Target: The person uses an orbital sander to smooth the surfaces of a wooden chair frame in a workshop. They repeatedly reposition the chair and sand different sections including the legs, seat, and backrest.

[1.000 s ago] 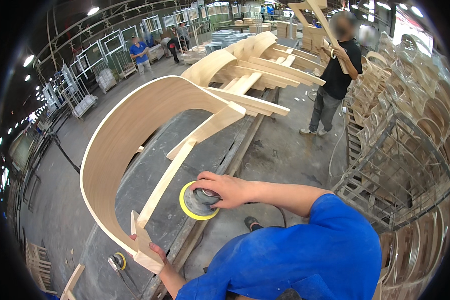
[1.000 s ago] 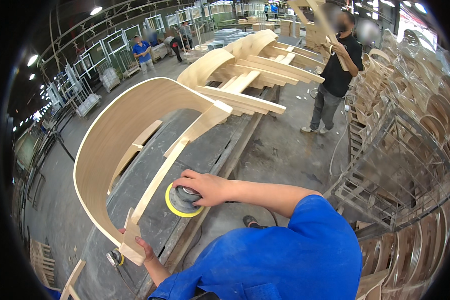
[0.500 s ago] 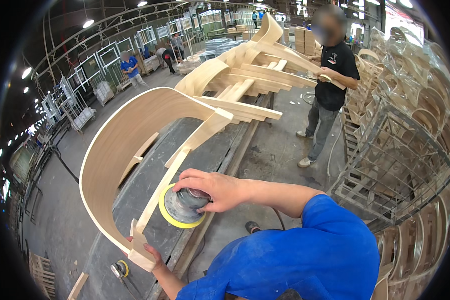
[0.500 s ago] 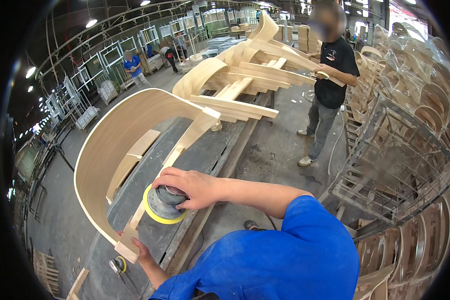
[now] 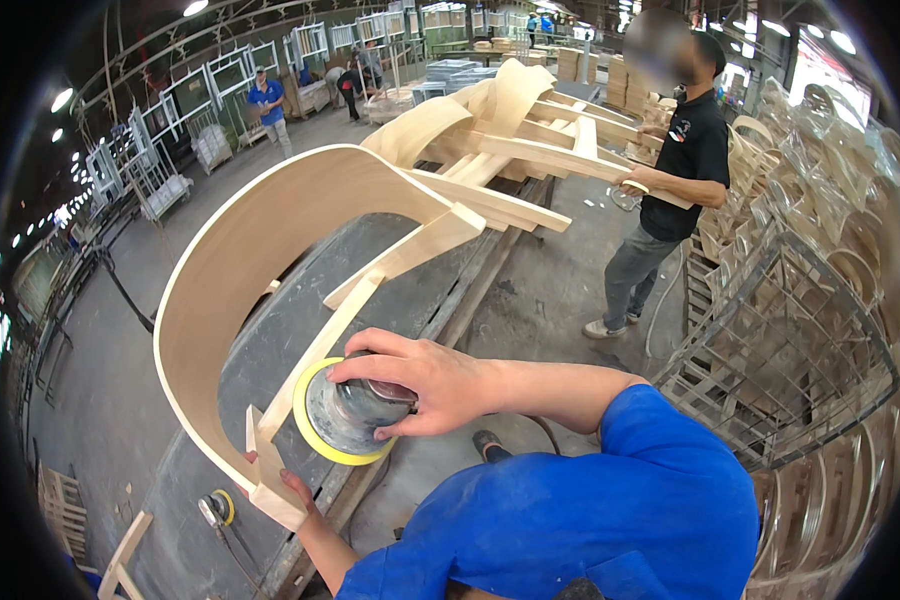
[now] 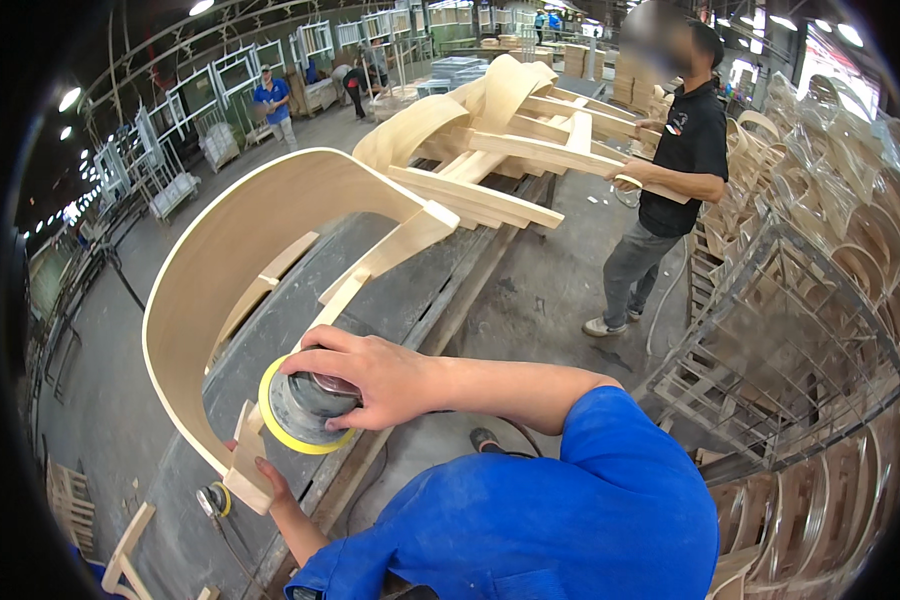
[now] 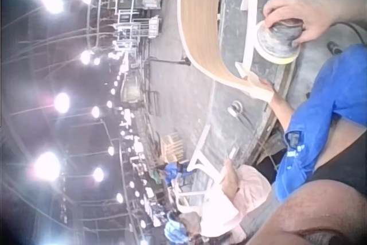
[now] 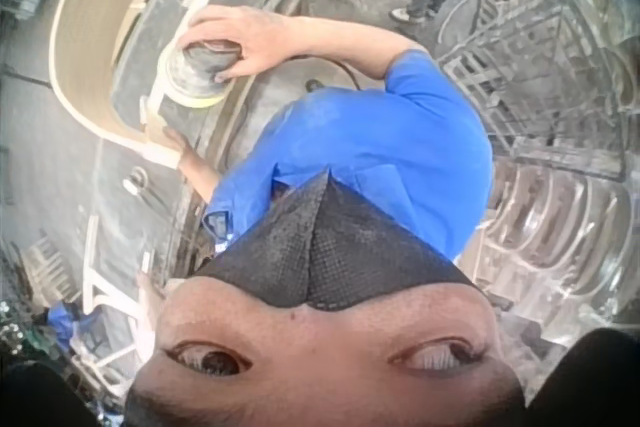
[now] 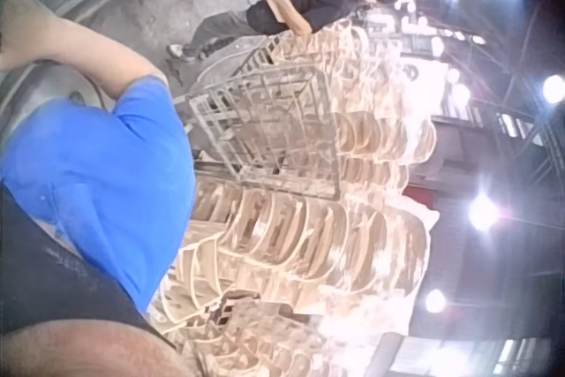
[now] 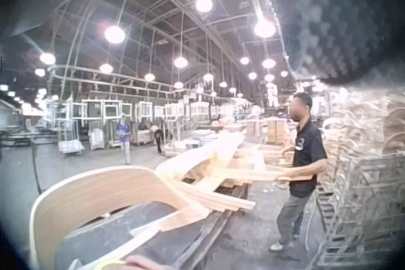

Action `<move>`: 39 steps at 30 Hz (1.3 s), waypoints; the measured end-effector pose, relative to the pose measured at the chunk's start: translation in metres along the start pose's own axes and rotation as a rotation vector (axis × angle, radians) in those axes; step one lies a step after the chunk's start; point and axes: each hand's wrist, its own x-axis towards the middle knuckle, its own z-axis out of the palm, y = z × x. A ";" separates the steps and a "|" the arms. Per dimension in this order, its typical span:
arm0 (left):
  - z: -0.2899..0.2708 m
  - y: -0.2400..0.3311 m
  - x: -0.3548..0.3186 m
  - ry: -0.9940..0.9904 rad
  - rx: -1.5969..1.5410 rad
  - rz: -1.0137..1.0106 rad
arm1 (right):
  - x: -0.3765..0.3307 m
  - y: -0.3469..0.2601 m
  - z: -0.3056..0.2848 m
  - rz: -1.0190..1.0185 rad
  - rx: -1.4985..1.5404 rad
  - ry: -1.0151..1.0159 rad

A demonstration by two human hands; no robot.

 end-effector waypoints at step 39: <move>-0.001 0.008 -0.006 0.169 0.003 0.205 | 0.081 -0.095 0.084 -0.264 -0.379 -0.714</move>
